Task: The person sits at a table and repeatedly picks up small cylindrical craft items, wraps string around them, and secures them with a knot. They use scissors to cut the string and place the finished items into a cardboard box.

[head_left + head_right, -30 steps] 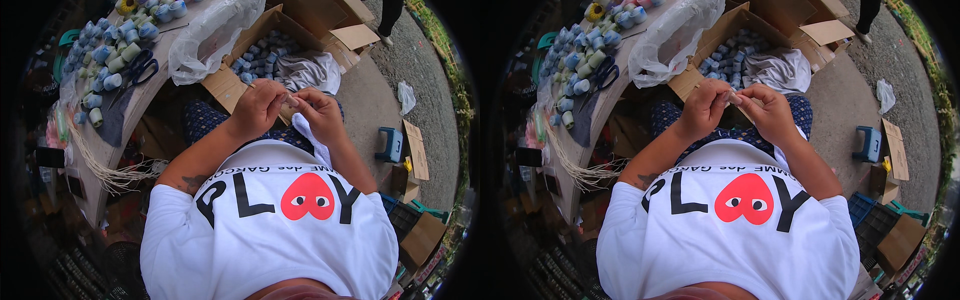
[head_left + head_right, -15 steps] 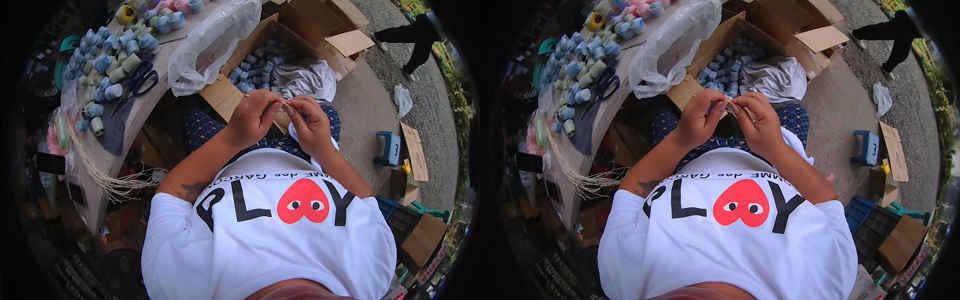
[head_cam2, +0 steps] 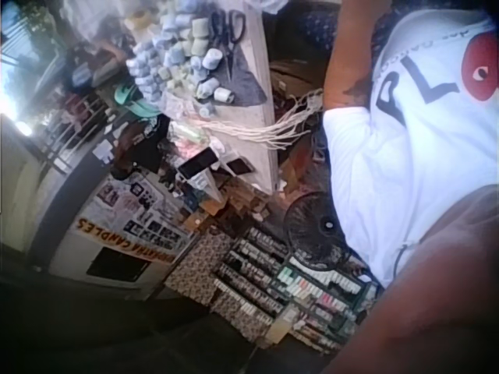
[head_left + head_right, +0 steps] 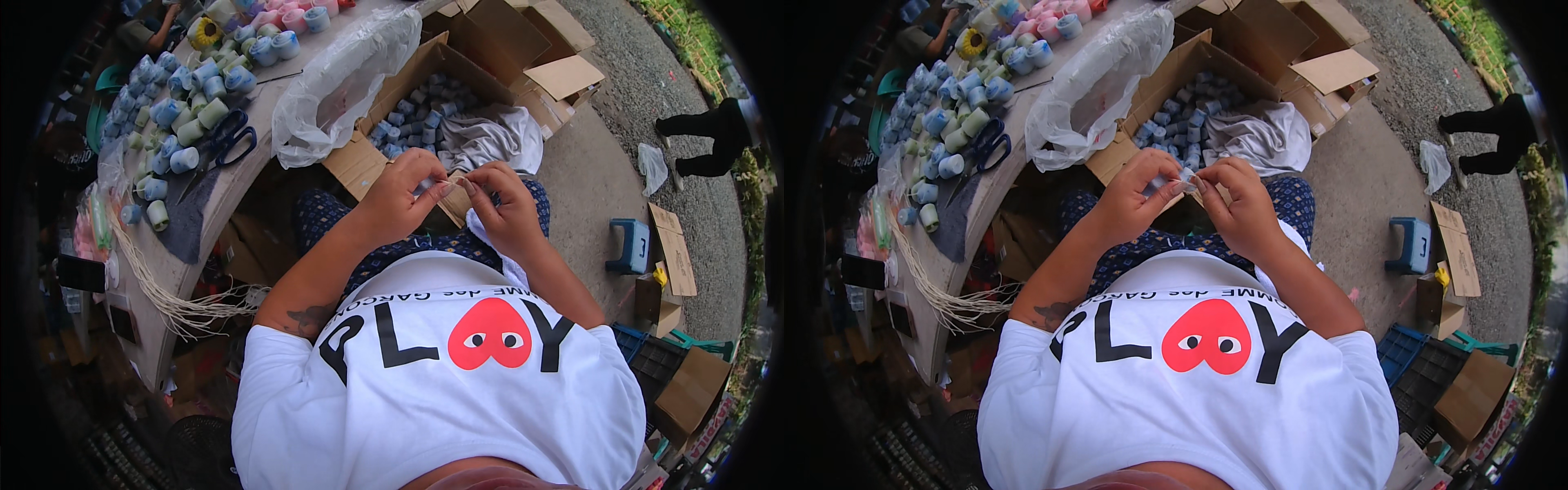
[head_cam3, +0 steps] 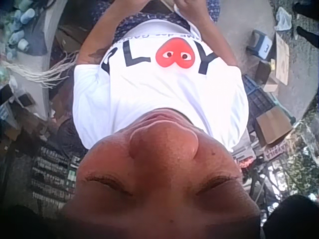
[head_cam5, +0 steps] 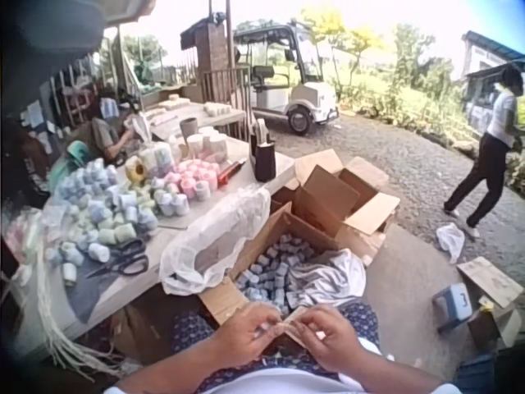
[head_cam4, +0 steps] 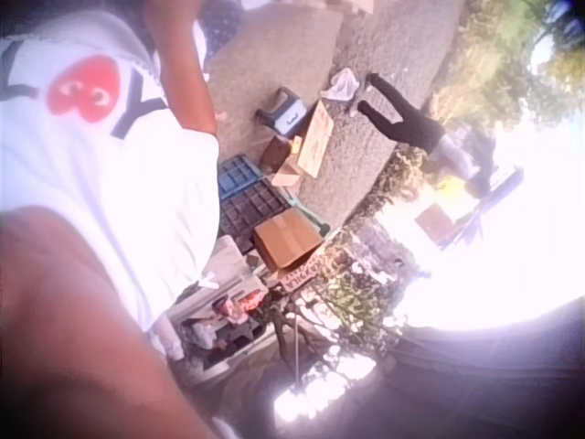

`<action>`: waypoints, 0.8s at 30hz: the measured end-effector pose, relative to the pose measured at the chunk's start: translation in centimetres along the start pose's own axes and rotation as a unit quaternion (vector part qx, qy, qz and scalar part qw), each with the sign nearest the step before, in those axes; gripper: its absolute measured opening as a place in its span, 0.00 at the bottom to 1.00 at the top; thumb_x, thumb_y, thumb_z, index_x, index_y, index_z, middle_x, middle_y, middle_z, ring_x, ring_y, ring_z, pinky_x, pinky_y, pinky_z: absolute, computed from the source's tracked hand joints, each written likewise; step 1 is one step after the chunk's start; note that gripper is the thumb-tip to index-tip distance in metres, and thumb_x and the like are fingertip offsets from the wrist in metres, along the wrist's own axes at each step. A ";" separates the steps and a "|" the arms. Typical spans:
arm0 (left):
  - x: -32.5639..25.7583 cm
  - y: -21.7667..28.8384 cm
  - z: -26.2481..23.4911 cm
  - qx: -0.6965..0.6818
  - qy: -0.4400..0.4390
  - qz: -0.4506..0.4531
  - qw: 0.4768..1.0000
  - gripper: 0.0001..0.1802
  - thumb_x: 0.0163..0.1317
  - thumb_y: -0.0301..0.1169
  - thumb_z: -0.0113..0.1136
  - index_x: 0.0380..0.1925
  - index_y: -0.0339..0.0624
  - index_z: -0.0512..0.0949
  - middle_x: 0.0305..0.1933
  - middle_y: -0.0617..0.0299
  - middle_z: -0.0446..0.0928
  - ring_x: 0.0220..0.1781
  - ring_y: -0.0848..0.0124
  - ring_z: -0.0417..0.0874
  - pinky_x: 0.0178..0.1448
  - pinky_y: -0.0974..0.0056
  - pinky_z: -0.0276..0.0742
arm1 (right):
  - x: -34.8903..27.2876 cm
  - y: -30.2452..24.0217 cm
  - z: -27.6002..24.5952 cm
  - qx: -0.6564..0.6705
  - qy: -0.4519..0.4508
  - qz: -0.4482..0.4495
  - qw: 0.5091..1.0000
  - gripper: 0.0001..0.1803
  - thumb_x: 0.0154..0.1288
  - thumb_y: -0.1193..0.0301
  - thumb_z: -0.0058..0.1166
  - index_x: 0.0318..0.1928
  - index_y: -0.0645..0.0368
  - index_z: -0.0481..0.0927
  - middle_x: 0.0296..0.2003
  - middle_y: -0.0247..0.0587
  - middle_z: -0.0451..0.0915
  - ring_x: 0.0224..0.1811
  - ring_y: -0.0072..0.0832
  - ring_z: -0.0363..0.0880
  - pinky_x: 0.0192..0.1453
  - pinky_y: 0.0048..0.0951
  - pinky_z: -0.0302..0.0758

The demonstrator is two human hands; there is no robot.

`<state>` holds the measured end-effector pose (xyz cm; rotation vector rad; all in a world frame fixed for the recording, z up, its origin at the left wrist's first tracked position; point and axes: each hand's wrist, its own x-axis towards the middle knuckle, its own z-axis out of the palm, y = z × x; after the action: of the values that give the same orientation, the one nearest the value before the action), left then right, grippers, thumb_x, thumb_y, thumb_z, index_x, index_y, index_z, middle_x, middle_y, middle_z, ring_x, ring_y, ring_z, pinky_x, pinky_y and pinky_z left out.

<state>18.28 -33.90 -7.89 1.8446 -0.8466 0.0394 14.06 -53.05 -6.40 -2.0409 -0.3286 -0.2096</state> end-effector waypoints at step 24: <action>-1.0 -3.2 2.6 -0.299 0.010 -0.121 0.947 0.10 0.71 0.33 0.43 0.38 0.39 0.70 0.42 0.61 0.66 0.45 0.74 0.67 0.54 0.71 0.63 | 2.4 0.2 0.4 -0.017 -0.126 -0.060 0.990 0.05 0.59 0.77 0.53 0.37 0.61 0.74 0.35 0.39 0.74 0.40 0.32 0.74 0.48 0.30 0.68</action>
<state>18.39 -34.86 -11.99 1.3530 -0.5305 -0.3218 16.34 -52.47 -6.02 -2.0859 -0.6081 -0.0296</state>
